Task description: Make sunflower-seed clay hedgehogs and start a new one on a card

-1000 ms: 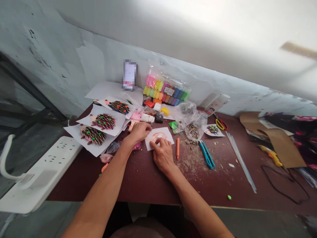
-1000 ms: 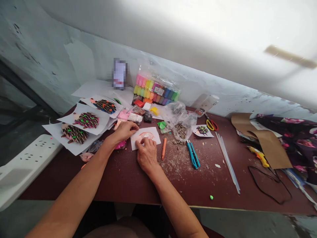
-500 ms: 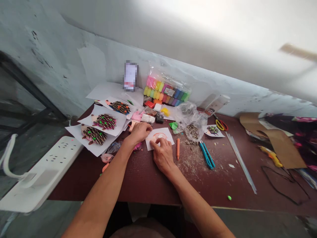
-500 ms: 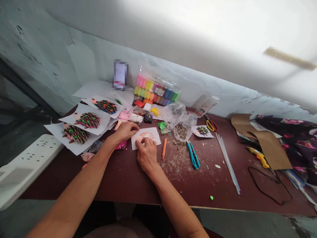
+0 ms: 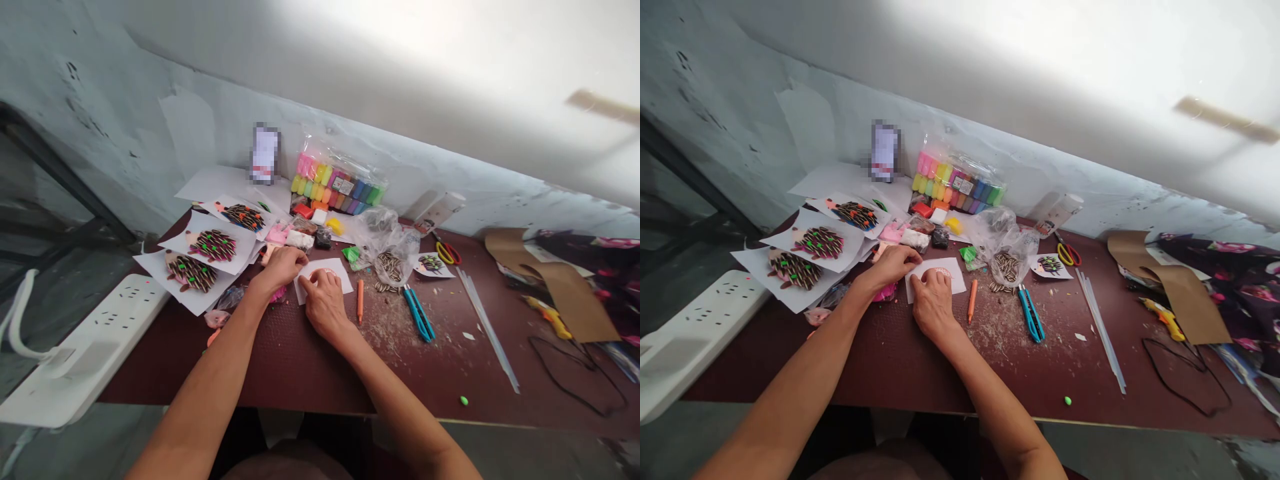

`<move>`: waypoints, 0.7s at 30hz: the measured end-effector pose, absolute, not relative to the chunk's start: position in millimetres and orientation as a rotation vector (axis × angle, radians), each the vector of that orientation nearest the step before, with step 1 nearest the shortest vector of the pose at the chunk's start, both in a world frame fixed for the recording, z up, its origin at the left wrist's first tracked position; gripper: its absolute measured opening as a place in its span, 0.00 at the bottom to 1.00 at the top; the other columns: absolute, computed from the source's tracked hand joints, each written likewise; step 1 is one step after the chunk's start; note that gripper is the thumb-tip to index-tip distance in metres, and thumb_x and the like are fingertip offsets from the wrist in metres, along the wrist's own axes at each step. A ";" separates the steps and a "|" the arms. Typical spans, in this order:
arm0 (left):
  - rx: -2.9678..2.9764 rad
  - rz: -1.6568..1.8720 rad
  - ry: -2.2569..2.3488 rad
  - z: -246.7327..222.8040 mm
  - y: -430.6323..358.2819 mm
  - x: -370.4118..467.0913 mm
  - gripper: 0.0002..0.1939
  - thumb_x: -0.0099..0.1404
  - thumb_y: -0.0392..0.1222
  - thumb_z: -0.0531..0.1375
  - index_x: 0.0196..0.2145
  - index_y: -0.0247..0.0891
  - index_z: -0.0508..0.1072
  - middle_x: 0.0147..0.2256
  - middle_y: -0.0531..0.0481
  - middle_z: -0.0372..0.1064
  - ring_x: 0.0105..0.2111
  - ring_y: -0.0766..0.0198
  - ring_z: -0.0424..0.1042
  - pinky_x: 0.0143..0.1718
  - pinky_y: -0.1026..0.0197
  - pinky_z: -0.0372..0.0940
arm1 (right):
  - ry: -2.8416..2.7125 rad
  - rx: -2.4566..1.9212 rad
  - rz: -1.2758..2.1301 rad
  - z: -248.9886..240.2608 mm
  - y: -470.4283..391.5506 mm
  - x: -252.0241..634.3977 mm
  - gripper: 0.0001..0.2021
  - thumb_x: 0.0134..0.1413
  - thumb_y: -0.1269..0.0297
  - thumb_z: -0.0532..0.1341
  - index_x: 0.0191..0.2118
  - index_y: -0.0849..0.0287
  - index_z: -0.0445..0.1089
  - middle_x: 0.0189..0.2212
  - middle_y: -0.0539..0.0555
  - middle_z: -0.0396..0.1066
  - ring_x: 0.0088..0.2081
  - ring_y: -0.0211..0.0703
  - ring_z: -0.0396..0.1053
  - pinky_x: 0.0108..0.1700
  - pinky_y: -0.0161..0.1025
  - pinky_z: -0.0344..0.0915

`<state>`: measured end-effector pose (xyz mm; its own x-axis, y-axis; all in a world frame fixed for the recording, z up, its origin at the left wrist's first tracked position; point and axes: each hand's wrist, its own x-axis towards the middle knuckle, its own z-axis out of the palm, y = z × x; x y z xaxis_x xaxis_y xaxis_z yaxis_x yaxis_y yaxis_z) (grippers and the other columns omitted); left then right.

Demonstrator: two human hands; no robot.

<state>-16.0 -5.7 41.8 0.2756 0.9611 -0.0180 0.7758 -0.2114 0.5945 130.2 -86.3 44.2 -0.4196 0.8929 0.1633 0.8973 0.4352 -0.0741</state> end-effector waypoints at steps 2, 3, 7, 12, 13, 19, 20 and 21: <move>2.055 0.478 1.558 42.8 -5.6 -16.2 0.14 0.61 0.33 0.59 0.40 0.38 0.83 0.41 0.44 0.81 0.43 0.56 0.78 0.48 0.60 0.68 | -2.527 -1.595 -0.040 45.1 -84.3 128.0 0.14 0.63 0.73 0.56 0.48 0.56 0.75 0.43 0.59 0.68 0.44 0.50 0.59 0.46 0.44 0.51; 2.055 0.471 1.560 43.2 -5.6 -16.3 0.14 0.62 0.33 0.59 0.41 0.38 0.83 0.41 0.44 0.81 0.43 0.56 0.78 0.48 0.60 0.68 | -2.533 -1.596 -0.046 45.1 -83.9 127.2 0.13 0.63 0.72 0.55 0.47 0.56 0.75 0.43 0.59 0.68 0.44 0.50 0.58 0.46 0.44 0.51; 2.059 0.466 1.568 43.3 -5.3 -16.3 0.14 0.62 0.33 0.59 0.40 0.38 0.83 0.41 0.43 0.81 0.43 0.55 0.78 0.49 0.58 0.68 | -2.528 -1.568 -0.063 42.3 -85.4 126.3 0.13 0.63 0.72 0.56 0.48 0.55 0.74 0.42 0.59 0.67 0.43 0.49 0.58 0.45 0.43 0.50; 2.052 0.471 1.566 42.6 -5.7 -15.8 0.13 0.61 0.33 0.59 0.40 0.37 0.83 0.41 0.43 0.81 0.43 0.55 0.77 0.49 0.58 0.68 | -2.505 -1.541 -0.027 40.3 -87.7 129.4 0.14 0.62 0.73 0.57 0.48 0.54 0.75 0.42 0.58 0.67 0.42 0.48 0.58 0.45 0.42 0.50; 2.050 0.472 1.567 42.7 -5.8 -15.7 0.13 0.62 0.32 0.59 0.40 0.37 0.83 0.41 0.43 0.81 0.43 0.55 0.77 0.49 0.58 0.68 | -2.499 -1.536 -0.015 40.4 -87.8 130.0 0.15 0.62 0.73 0.56 0.49 0.54 0.75 0.42 0.58 0.67 0.42 0.48 0.58 0.45 0.42 0.51; 2.049 0.466 1.564 45.1 -6.2 -16.2 0.14 0.61 0.32 0.59 0.40 0.37 0.83 0.41 0.43 0.81 0.42 0.56 0.77 0.49 0.60 0.68 | -2.483 -1.581 0.016 41.1 -87.3 129.4 0.16 0.63 0.72 0.55 0.51 0.56 0.74 0.43 0.59 0.67 0.44 0.49 0.58 0.46 0.43 0.51; 2.049 0.463 1.563 45.6 -6.3 -16.2 0.14 0.61 0.32 0.59 0.40 0.37 0.83 0.41 0.43 0.81 0.43 0.56 0.77 0.49 0.60 0.68 | -2.491 -1.587 0.017 41.1 -87.2 129.1 0.15 0.63 0.72 0.55 0.50 0.56 0.74 0.43 0.59 0.67 0.44 0.49 0.58 0.46 0.43 0.51; 2.050 0.459 1.562 46.0 -6.4 -16.1 0.14 0.61 0.32 0.59 0.41 0.37 0.83 0.42 0.43 0.81 0.43 0.56 0.77 0.49 0.60 0.68 | -2.496 -1.587 0.017 41.1 -87.3 129.1 0.15 0.63 0.72 0.55 0.50 0.55 0.75 0.43 0.59 0.67 0.44 0.49 0.58 0.46 0.43 0.51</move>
<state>-16.1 -6.4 46.0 0.2781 0.9596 -0.0424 0.7841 -0.2013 0.5871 129.1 -87.3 41.1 -0.4122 0.8990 0.1483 0.8969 0.4290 -0.1077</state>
